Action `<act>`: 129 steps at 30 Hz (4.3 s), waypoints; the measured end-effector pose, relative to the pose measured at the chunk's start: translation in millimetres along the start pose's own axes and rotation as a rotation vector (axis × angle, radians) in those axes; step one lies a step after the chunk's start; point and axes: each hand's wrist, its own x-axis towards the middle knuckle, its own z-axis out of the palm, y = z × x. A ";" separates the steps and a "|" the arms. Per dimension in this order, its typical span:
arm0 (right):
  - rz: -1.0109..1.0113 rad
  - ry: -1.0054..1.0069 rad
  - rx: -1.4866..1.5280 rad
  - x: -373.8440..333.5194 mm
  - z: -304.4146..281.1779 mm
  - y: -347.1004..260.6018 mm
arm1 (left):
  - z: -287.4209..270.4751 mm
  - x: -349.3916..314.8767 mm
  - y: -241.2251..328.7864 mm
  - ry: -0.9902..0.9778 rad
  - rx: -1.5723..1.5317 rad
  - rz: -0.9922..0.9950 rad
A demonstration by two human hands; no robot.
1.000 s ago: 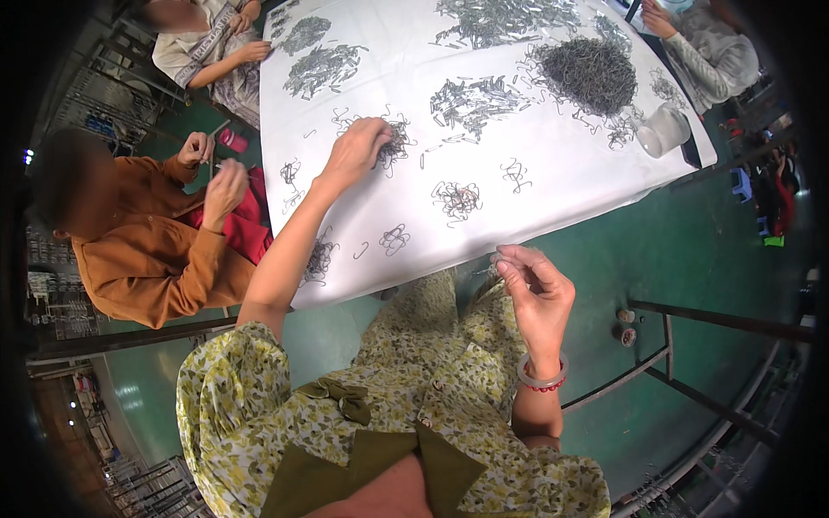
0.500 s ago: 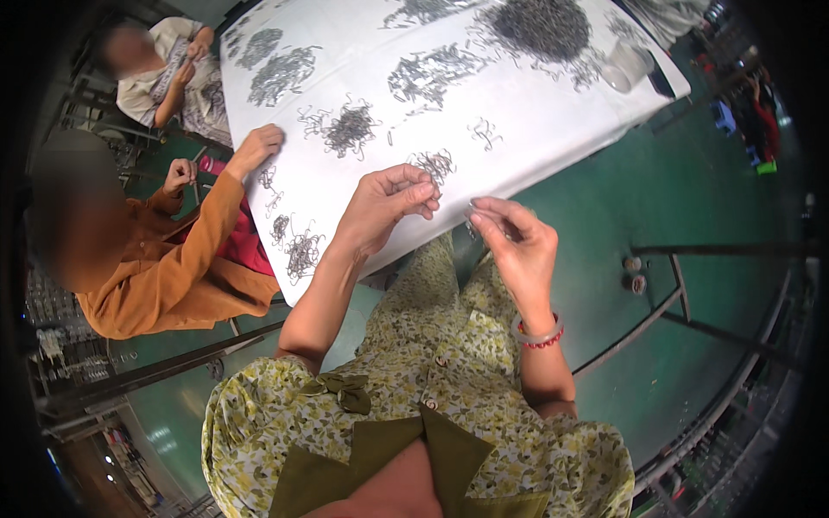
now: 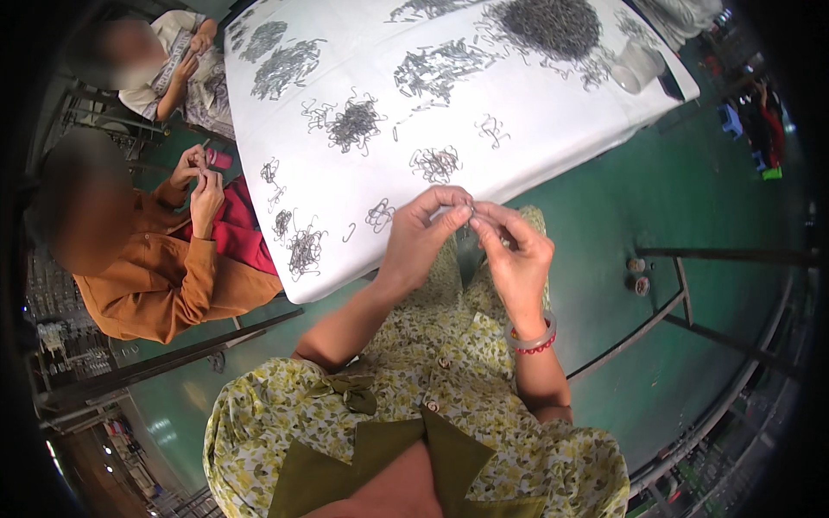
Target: The person sits at a table and repeatedly picks up small wire pieces, twists them into loops, and places them into a hanging rack. They also gather loose wires from the table surface and continue the loop-forming process.
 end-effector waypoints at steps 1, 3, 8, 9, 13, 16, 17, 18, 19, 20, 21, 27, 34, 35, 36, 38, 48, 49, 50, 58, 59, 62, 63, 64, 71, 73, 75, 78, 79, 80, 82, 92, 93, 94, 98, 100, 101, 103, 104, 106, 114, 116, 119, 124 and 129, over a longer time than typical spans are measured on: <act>-0.004 0.006 0.012 0.5 2.2 1.4 | 0.3 -0.9 -0.8 0.007 -0.014 0.016; -0.082 0.036 0.044 4.4 2.3 8.4 | 0.7 -1.6 -2.4 0.019 -0.044 0.051; -0.075 -0.026 -0.010 54.8 5.7 7.7 | -6.4 1.3 -2.0 0.056 0.120 0.069; -0.079 -0.082 -0.089 73.0 12.0 8.8 | -8.4 1.6 -6.7 0.084 0.109 0.101; -0.404 -0.258 -0.516 169.9 54.8 63.8 | -11.7 5.0 -13.4 0.056 0.158 0.076; -0.580 -0.320 -0.906 199.3 90.0 105.3 | -18.0 3.3 -7.0 0.086 0.244 0.045; -0.622 -0.339 -1.040 205.5 97.1 111.4 | -20.2 3.2 -5.5 0.083 0.247 0.056; -0.554 -0.375 -1.065 204.9 102.7 113.0 | -22.4 1.4 -6.4 0.084 0.246 0.064; -0.571 -0.373 -1.081 204.6 106.3 114.4 | -24.4 1.4 -6.1 0.082 0.246 0.071; -0.586 -0.369 -1.098 203.7 109.3 115.5 | -28.3 1.9 -3.3 0.079 0.235 0.073; -0.594 -0.367 -1.125 198.3 106.9 112.5 | -30.4 2.0 -5.8 0.090 0.202 0.071; -0.185 -0.319 -0.295 144.8 66.7 51.1 | -36.8 1.9 -7.4 0.140 0.146 0.061; -0.026 -0.290 0.106 48.0 4.7 -30.8 | -28.1 4.8 -1.4 0.112 0.110 0.076; -0.040 -0.282 0.125 43.3 7.3 -32.3 | -26.4 5.2 0.5 0.107 0.111 0.085; -0.050 -0.273 0.148 39.9 8.8 -32.8 | -25.2 4.7 2.8 0.111 0.123 0.098; -0.074 -0.266 0.123 40.2 8.8 -31.2 | -22.6 5.0 6.9 0.124 0.146 0.126; -0.013 -0.228 0.148 34.2 5.8 -33.0 | -25.3 2.4 9.3 -0.001 0.202 0.099; -0.029 -0.232 0.108 33.8 5.6 -31.0 | -24.9 0.5 4.3 0.031 0.188 0.157; -0.004 -0.226 0.110 31.2 6.1 -28.0 | -24.0 -1.5 -0.8 0.061 0.175 0.216; 0.004 -0.255 0.090 27.1 0.4 -22.3 | -133.6 57.5 -11.2 0.474 0.956 0.167; 0.039 -0.242 0.101 26.4 1.5 -23.1 | -151.8 68.4 -15.1 0.479 1.143 0.155; 0.099 -0.216 0.103 25.4 4.4 -25.6 | -164.8 93.0 -22.8 0.475 1.358 0.089; 0.093 -0.220 0.092 25.3 4.1 -25.3 | -166.6 98.8 -28.3 0.464 1.426 0.115; 0.087 -0.225 0.082 25.1 3.8 -25.3 | -167.1 101.9 -34.1 0.453 1.494 0.141; 0.084 -0.171 0.132 20.3 5.2 -24.1 | -157.5 96.2 -58.4 0.513 1.583 0.051; 0.056 -0.171 0.121 19.6 5.6 -24.2 | -158.6 90.3 -59.9 0.515 1.589 0.082; 0.074 -0.167 0.124 17.3 5.5 -25.1 | -160.0 82.6 -57.8 0.524 1.464 0.150; 0.072 -0.152 0.120 16.6 3.1 -23.7 | -154.3 74.8 -42.0 0.495 1.161 0.207; 0.072 -0.147 0.114 15.8 2.3 -22.0 | -149.5 71.7 -37.2 0.478 1.038 0.209; 0.074 -0.144 0.125 14.9 1.6 -19.9 | -145.7 69.6 -38.4 0.479 0.968 0.281; 0.068 -0.136 0.118 12.3 0.8 -14.9 | -122.2 57.3 -20.1 0.297 0.687 0.058; 0.106 -0.093 0.133 8.6 -4.1 4.9 | -26.2 1.8 31.5 -0.177 0.063 -0.025; 0.106 -0.086 0.154 8.2 -2.8 4.6 | -24.4 1.3 30.8 -0.203 0.038 -0.041; 0.106 -0.081 0.175 8.0 -2.0 4.0 | -23.3 2.3 27.9 -0.226 0.029 -0.041; 0.115 -0.072 0.119 4.8 -2.6 -2.0 | -23.1 5.8 20.8 -0.169 0.222 0.070; 0.075 -0.078 0.093 4.1 -4.8 -0.1 | -23.3 8.6 17.1 -0.161 0.339 0.129; 0.071 -0.090 0.091 3.8 -3.8 0.0 | -22.8 8.7 17.2 -0.136 0.355 0.167; 0.060 -0.101 0.080 3.3 -5.3 0.3 | -17.8 7.5 16.0 -0.098 0.382 0.244; 0.072 -0.105 0.087 2.9 -3.8 0.0 | -16.4 7.0 16.3 -0.070 0.414 0.266; 0.022 -0.064 0.123 6.2 -0.5 0.8 | -13.9 6.8 17.9 -0.038 0.378 0.213; -0.120 -0.220 -0.141 104.0 31.2 26.0 | -18.9 10.0 9.5 0.019 0.293 0.268; -0.172 -0.376 -0.224 144.4 58.3 58.8 | -16.9 11.3 11.8 0.005 0.305 0.242; -0.372 -0.492 -0.555 188.0 99.7 103.9 | -18.2 12.0 12.7 -0.025 0.352 0.255; -0.742 -0.532 -1.007 204.6 125.8 108.4 | -21.2 9.8 16.9 -0.036 0.396 0.285; -0.567 -0.451 -0.660 188.5 104.9 91.5 | -23.0 10.4 9.5 -0.016 0.396 0.339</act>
